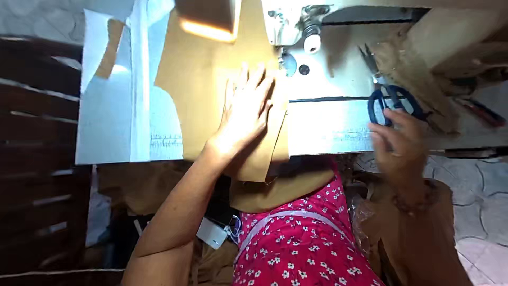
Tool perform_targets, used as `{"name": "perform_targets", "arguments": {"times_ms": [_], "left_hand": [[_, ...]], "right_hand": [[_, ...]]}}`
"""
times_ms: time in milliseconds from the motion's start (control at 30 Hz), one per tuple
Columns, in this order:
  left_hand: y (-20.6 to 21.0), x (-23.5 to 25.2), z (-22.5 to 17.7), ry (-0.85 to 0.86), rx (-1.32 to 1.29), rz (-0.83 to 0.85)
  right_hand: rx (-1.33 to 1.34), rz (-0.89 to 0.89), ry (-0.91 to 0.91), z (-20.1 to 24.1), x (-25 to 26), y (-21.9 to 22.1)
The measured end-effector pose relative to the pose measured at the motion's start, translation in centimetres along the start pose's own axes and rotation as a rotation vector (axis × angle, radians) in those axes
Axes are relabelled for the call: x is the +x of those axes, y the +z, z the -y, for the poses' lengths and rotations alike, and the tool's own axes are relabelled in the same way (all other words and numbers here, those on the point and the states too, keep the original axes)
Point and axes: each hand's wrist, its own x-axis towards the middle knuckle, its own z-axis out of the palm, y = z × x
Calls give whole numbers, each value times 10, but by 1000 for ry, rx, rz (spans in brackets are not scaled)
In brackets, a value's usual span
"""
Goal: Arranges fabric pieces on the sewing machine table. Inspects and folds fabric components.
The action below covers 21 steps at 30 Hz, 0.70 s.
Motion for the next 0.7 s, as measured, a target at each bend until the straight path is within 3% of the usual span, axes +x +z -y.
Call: {"name": "perform_targets", "arguments": {"times_ms": [100, 267, 500, 700], "left_hand": [[6, -19, -8, 113, -80, -147], [16, -29, -17, 112, -87, -90], [20, -21, -10, 119, -61, -150], [25, -19, -22, 112, -13, -184]], "right_hand": [[151, 15, -76, 51, 13, 42], [123, 39, -153, 98, 40, 71], [-21, 148, -188, 100, 62, 75], [-13, 138, -183, 93, 53, 83]]}}
